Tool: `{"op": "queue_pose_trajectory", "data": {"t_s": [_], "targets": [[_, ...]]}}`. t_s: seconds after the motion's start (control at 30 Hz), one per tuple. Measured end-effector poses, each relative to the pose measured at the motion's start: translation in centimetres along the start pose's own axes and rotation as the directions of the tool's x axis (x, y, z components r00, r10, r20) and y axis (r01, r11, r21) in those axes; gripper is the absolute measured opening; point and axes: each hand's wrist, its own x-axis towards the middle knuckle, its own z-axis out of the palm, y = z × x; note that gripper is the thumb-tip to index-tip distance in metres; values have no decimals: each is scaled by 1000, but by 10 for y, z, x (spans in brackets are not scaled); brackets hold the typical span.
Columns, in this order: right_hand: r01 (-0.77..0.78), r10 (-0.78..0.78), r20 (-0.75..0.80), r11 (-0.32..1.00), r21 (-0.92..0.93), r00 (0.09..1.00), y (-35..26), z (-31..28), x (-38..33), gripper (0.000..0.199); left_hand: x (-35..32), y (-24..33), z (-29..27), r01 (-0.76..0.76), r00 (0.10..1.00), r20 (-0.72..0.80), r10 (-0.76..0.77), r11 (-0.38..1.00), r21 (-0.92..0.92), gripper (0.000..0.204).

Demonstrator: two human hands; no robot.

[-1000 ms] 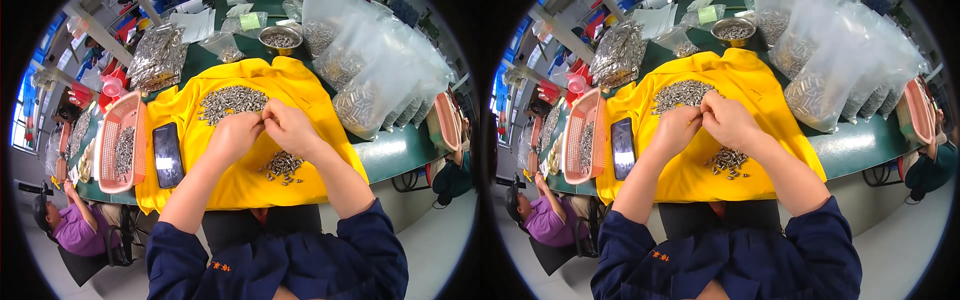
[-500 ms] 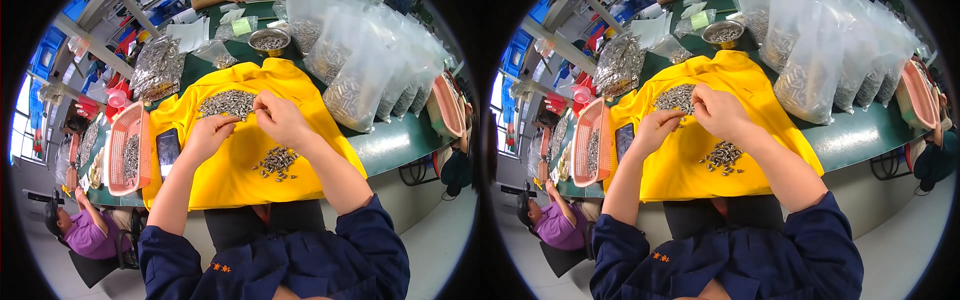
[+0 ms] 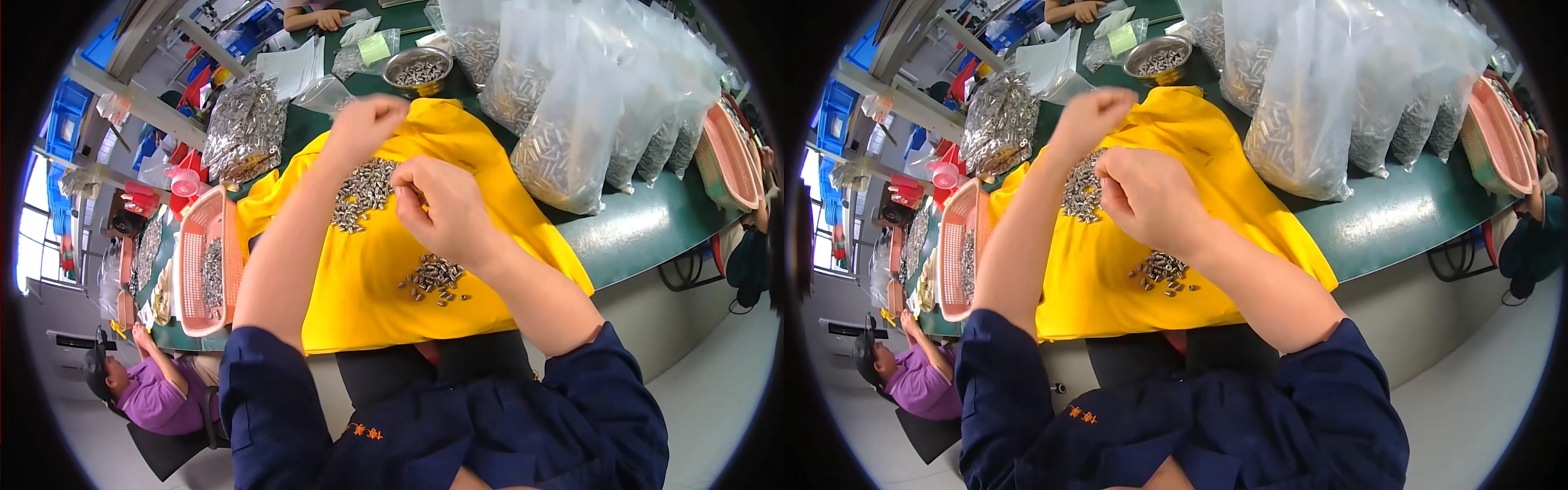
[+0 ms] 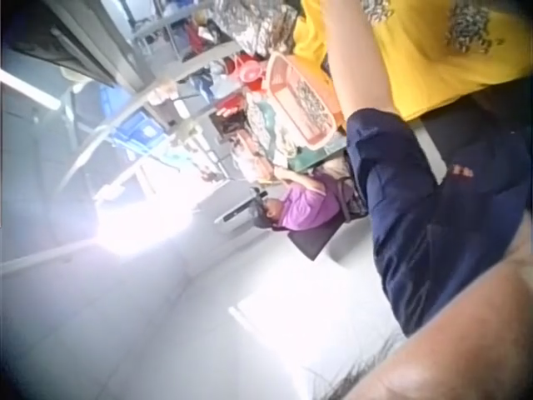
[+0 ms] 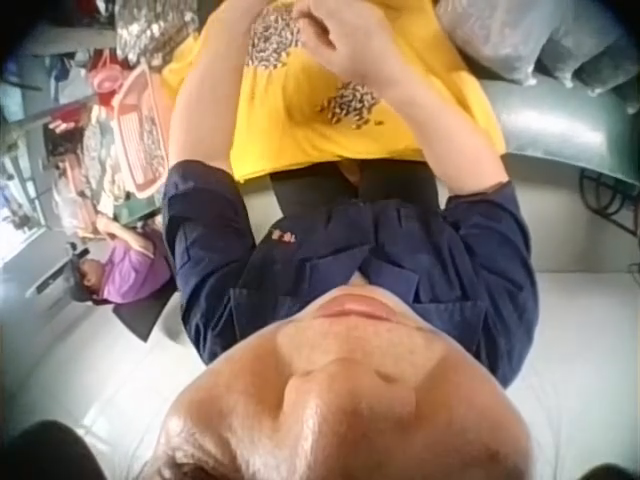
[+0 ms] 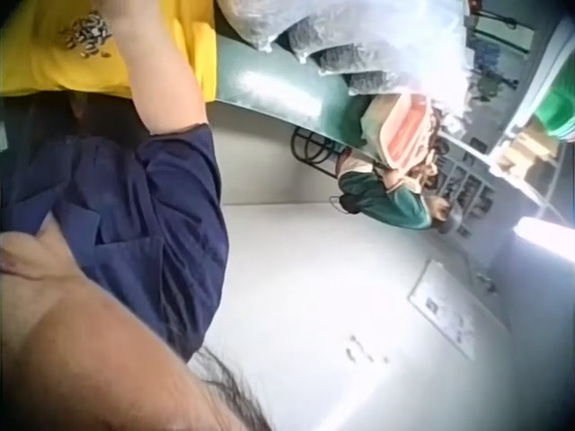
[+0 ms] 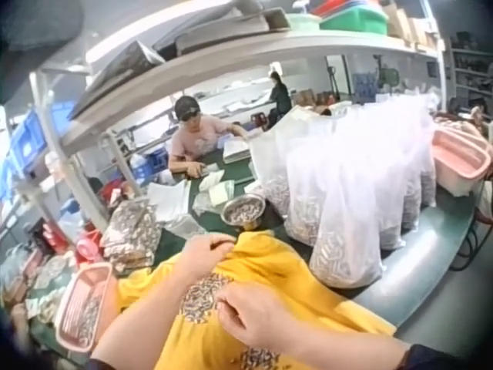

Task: Sort and inspect small metal pins on a yellow cloth at a factory workbench.

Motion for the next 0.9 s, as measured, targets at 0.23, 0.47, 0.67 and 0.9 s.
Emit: {"op": "queue_pose_trajectory", "data": {"t_s": [0.23, 0.47, 0.67, 0.9], "targets": [[-9, 7, -53, 999, -32, 999, 9, -5, -2, 13, 64, -19, -9, 132, 984, -124, -124, 989, 59, 46], [-154, 156, -40, 986, 68, 987, 3, -4, 2, 9, -40, -40, -45, 182, 963, -169, -211, 968, -174, 25], [-289, 287, 28, 951, 110, 957, 6, 8, -5, 6, -146, -25, -27, 311, 950, -20, -310, 947, 84, 18], [-265, 264, 46, 964, 27, 963, 16, 15, -13, 5, -159, -23, -5, 292, 956, -68, -285, 914, 280, 13]]}}
